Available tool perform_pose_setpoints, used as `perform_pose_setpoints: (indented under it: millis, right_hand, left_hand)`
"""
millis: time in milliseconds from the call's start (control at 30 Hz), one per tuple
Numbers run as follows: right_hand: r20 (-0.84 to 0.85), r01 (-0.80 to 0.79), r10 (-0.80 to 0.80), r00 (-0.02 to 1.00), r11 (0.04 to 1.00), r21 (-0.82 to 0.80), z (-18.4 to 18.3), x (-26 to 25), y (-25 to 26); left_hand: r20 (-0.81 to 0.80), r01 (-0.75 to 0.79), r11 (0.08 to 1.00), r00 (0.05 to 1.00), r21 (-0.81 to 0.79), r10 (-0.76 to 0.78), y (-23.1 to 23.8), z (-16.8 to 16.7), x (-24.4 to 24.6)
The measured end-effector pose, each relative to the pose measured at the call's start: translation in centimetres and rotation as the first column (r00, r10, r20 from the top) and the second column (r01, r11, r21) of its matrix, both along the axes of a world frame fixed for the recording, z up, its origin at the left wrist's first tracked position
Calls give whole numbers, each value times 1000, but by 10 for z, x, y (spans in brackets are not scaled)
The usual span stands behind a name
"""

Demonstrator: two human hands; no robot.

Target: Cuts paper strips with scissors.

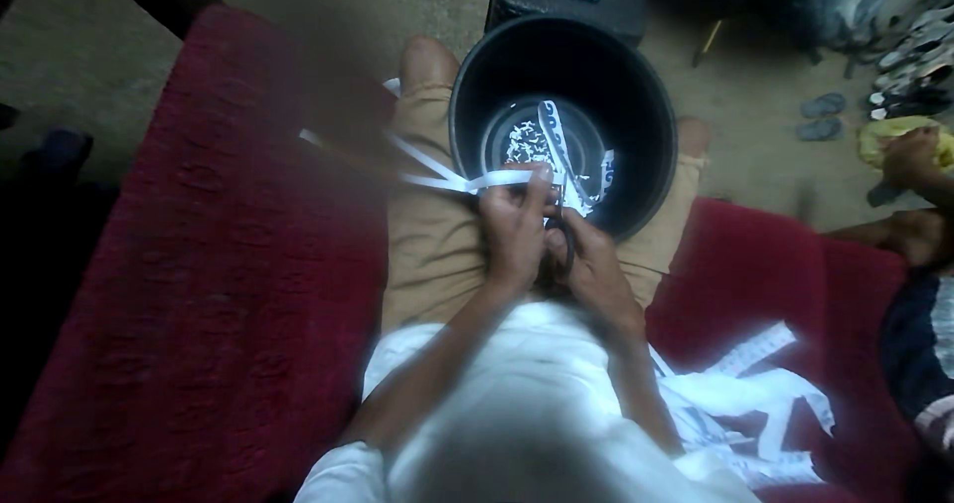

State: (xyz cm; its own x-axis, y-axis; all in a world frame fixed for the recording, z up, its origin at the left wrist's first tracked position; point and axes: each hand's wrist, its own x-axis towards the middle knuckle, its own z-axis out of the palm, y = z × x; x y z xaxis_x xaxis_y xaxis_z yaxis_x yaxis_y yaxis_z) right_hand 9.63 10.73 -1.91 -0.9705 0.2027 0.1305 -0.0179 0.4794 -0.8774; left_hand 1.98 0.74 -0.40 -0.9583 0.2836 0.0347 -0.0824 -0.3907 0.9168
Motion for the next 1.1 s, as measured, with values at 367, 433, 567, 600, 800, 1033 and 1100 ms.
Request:
perform_pose_setpoints:
  millis: [367,433,567,600,800,1033,1100]
  right_hand:
    - [1,5,-5,1000,1000,0,0,0,0]
    - [2,7,-7,1000,1000,1,0,0,0]
    - [-2,8,-8,1000,1000,7,0,0,0]
    - [-5,7,-7,1000,1000,9,0,0,0]
    - [0,7,-7,1000,1000,-13,0,1,0]
    - [13,14,-14,1000,1000,-15,1,2,1]
    - [9,13,-13,1000,1000,-19,1,2,1]
  left_hand:
    - [15,-4,1000,1000,1,4,0,0,1]
    - [15,-7,1000,1000,5,7,1,0,1]
    - [12,1,1000,1000,-9,-1,0,-1,0]
    - [14,2,1000,1000,-13,-2,0,0,0]
    - [7,0,1000,1000,-15,0,0,0,0]
    - [6,-6,1000,1000,28,6,-1,-3,-1]
    - [7,-6,999,1000,32,6,-1,-4,-1]
